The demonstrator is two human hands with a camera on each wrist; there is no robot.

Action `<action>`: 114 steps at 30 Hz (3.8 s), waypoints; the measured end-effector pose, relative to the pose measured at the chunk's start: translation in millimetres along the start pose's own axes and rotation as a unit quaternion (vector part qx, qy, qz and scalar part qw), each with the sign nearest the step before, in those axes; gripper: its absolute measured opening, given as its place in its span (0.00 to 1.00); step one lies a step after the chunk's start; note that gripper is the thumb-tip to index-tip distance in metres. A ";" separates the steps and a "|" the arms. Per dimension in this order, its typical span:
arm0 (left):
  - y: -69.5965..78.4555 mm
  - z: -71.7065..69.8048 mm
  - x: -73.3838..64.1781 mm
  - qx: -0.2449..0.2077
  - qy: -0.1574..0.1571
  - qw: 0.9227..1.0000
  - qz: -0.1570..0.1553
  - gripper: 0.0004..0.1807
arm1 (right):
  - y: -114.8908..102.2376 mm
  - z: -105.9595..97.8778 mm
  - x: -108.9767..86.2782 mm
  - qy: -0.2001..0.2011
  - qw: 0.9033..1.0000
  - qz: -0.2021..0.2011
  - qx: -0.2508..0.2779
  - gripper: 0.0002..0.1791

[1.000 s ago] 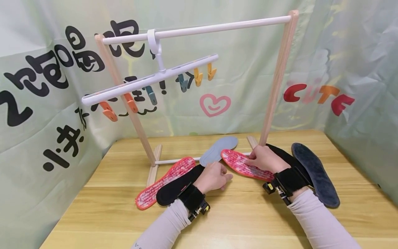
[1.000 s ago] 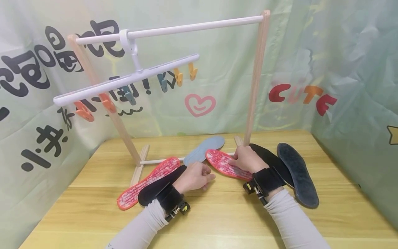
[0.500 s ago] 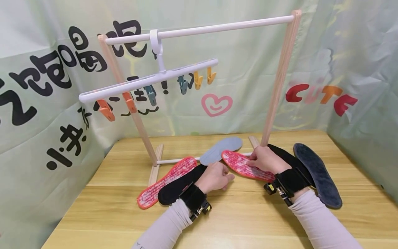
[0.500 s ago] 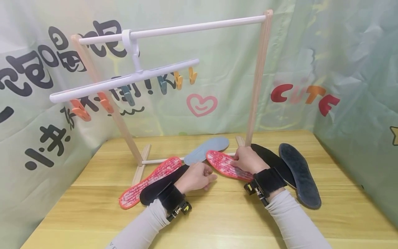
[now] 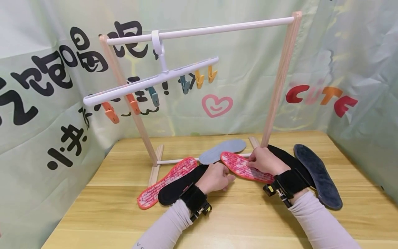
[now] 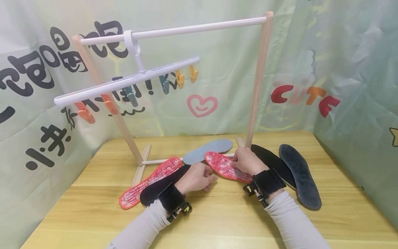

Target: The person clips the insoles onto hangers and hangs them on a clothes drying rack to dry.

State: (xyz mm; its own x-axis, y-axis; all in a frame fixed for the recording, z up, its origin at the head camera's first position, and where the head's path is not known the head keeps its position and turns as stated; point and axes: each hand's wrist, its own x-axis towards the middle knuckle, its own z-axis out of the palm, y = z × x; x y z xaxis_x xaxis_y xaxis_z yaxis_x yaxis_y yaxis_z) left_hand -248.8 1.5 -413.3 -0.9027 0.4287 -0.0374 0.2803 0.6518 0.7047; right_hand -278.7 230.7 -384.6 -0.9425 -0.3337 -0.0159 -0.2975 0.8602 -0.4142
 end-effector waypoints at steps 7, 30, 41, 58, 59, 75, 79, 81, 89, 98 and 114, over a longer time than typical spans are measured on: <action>-0.1 0.0 0.3 0.021 0.003 1.000 0.011 0.20 | -1.8 0.7 0.2 0.002 1.000 -0.009 -0.004 0.07; -3.9 -5.7 -1.4 0.009 0.006 1.000 0.016 0.16 | -9.6 -0.1 -2.6 0.013 1.000 -0.019 -0.007 0.06; -4.0 -13.2 0.3 -0.011 0.011 1.000 0.013 0.11 | -13.9 -1.8 -2.7 0.018 1.000 0.001 0.011 0.06; -4.7 -22.6 0.4 -0.073 0.033 0.997 -0.010 0.12 | -17.3 -2.8 -0.4 0.032 0.999 -0.020 0.027 0.08; -4.9 -23.1 0.4 -0.074 0.034 0.997 -0.010 0.12 | -17.5 -2.6 -0.5 0.034 0.999 -0.021 0.028 0.08; -6.2 -31.8 2.0 -0.062 0.048 0.997 -0.008 0.13 | -24.4 -2.4 1.6 0.048 0.997 -0.028 0.060 0.07; -6.2 -34.6 1.6 -0.064 0.055 0.996 -0.007 0.11 | -26.5 -2.3 2.1 0.048 0.996 -0.032 0.073 0.06; -5.8 -35.2 1.3 -0.073 0.056 0.996 -0.008 0.10 | -27.4 -1.9 1.6 0.046 0.995 -0.027 0.080 0.05; -4.2 -36.6 2.5 -0.079 0.078 0.994 -0.017 0.09 | -31.8 -0.9 -1.4 0.030 0.991 -0.007 0.128 0.05; -1.6 -36.3 4.7 -0.088 0.104 0.991 0.005 0.07 | -33.3 1.2 -3.0 0.034 0.990 0.002 0.140 0.07; -1.5 -41.0 4.7 -0.101 0.131 0.986 0.002 0.11 | -38.1 5.1 -1.7 0.045 0.985 -0.007 0.166 0.09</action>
State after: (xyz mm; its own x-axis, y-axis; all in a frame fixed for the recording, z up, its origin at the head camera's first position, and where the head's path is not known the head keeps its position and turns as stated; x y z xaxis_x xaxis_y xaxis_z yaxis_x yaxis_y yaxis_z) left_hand -266.9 -23.1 -385.5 -0.9625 0.2376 0.1306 0.2367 0.5014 0.8322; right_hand -265.0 196.5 -373.4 -0.9531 -0.2952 0.0666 -0.2579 0.6772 -0.6891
